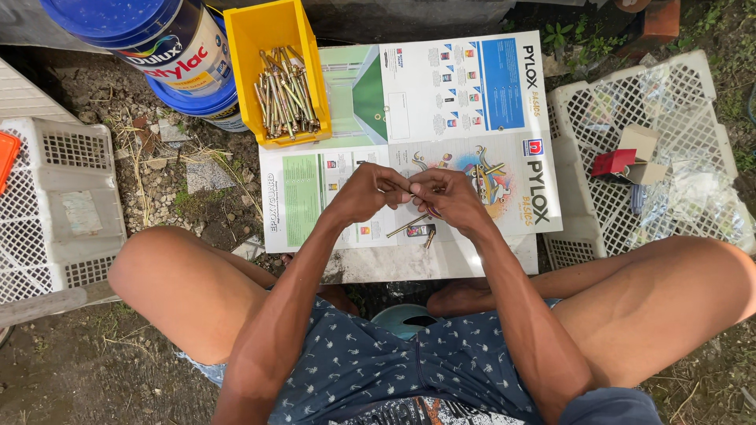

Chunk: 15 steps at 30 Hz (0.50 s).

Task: The person sits cross-legged on the ground and assembles small metal parts by hand. They pick up a metal rod and a small ring, then fit the ring onto the rod. This process is repeated with multiple parts, which are placed on a printed sheet in front of them.

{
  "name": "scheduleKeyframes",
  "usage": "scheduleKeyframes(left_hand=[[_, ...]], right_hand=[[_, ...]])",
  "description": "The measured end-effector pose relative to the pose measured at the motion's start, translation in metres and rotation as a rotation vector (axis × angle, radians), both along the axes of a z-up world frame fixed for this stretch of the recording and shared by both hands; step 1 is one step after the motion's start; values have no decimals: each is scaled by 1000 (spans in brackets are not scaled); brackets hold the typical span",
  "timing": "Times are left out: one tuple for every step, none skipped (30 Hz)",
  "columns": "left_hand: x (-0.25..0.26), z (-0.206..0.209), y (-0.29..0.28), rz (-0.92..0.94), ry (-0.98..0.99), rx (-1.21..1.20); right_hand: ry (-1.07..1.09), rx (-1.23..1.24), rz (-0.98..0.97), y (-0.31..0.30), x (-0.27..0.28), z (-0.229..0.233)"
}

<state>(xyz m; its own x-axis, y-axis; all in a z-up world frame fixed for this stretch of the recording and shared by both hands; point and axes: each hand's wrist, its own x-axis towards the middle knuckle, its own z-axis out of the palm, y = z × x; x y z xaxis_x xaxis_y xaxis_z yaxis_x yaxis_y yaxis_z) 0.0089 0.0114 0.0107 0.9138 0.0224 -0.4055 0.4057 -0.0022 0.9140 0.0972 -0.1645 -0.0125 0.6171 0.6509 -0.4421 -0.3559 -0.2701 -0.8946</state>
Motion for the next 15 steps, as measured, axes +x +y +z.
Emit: scheduleKeyframes(left_hand=[[-1, -8, 1, -2, -1, 1], [-2, -16, 2, 87, 5, -69], [-3, -23, 3, 176, 12, -139], [-4, -23, 4, 173, 11, -138], [-4, -22, 6, 219, 2, -141], [-5, -21, 8, 265, -9, -144], [-3, -21, 8, 263, -10, -142], [-3, -21, 7, 274, -21, -158], [-4, -20, 6, 284, -31, -174], [-4, -26, 6, 285, -30, -175], [-4, -32, 5, 274, -40, -166], [-3, -37, 5, 261, -51, -157], [-4, -33, 4, 261, -51, -158], [-5, -28, 3, 247, -43, -145], [-5, -24, 2, 233, -36, -133]], right_hand=[[-1, 1, -2, -1, 2, -1], [-19, 18, -45, -3, 5, -2], [-37, 35, -89, -4, 8, -2], [-38, 35, -92, -5, 9, 0], [-50, 46, -106, -6, 11, 2], [-62, 57, -119, -6, 13, 5], [-64, 59, -121, -7, 13, 5], [-71, 61, -103, -7, 12, 5], [-79, 62, -85, -8, 11, 5], [-78, 61, -84, -7, 10, 3], [-72, 55, -82, -7, 9, 1], [-67, 50, -81, -6, 8, -1], [-67, 49, -82, -5, 6, 2], [-31, 50, -81, -5, 4, 5], [4, 52, -81, -5, 2, 8]])
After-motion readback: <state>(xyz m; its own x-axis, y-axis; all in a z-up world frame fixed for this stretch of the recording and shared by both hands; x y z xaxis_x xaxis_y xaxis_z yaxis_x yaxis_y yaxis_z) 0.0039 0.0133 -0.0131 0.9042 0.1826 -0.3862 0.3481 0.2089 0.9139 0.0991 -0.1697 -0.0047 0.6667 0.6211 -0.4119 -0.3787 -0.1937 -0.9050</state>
